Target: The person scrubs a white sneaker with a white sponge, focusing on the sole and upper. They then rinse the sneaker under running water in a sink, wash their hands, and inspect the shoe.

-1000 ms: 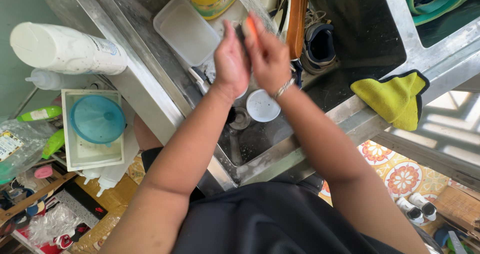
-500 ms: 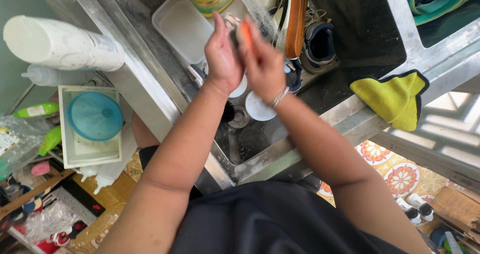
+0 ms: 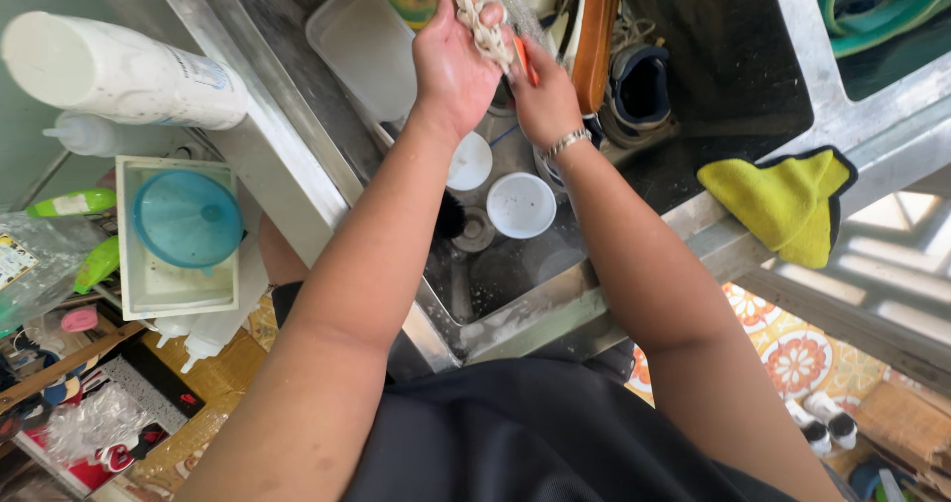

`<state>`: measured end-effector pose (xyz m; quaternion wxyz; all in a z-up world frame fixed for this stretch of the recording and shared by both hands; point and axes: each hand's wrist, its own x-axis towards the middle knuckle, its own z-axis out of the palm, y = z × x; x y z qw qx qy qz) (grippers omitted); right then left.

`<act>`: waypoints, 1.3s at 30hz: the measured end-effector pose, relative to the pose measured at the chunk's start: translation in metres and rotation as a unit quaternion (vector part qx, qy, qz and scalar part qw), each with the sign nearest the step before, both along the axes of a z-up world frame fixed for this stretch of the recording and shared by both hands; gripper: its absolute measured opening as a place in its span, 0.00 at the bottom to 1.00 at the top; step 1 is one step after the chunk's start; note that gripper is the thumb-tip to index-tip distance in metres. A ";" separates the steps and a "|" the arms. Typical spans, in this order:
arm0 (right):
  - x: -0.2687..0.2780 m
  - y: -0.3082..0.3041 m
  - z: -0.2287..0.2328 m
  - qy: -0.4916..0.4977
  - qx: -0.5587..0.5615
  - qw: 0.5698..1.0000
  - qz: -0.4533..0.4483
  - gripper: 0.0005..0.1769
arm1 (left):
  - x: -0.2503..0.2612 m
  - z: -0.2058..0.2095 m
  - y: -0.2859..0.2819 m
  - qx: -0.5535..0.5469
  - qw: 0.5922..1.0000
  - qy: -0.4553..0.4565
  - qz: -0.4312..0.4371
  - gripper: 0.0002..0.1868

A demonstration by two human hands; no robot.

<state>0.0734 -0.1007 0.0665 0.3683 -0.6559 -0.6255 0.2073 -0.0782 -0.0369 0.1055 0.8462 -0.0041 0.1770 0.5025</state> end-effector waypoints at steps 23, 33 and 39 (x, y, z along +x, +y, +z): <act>0.004 0.037 -0.031 0.345 -0.279 0.886 -0.132 0.36 | 0.080 -0.079 0.052 -0.023 0.900 0.433 0.039 0.27; 0.002 0.064 -0.050 0.611 -0.061 0.789 0.006 0.29 | 0.091 -0.095 0.033 0.094 0.964 0.249 0.010 0.27; -0.012 0.068 -0.029 0.652 -0.075 0.754 0.037 0.28 | 0.073 -0.075 0.033 -0.056 0.917 0.348 0.187 0.07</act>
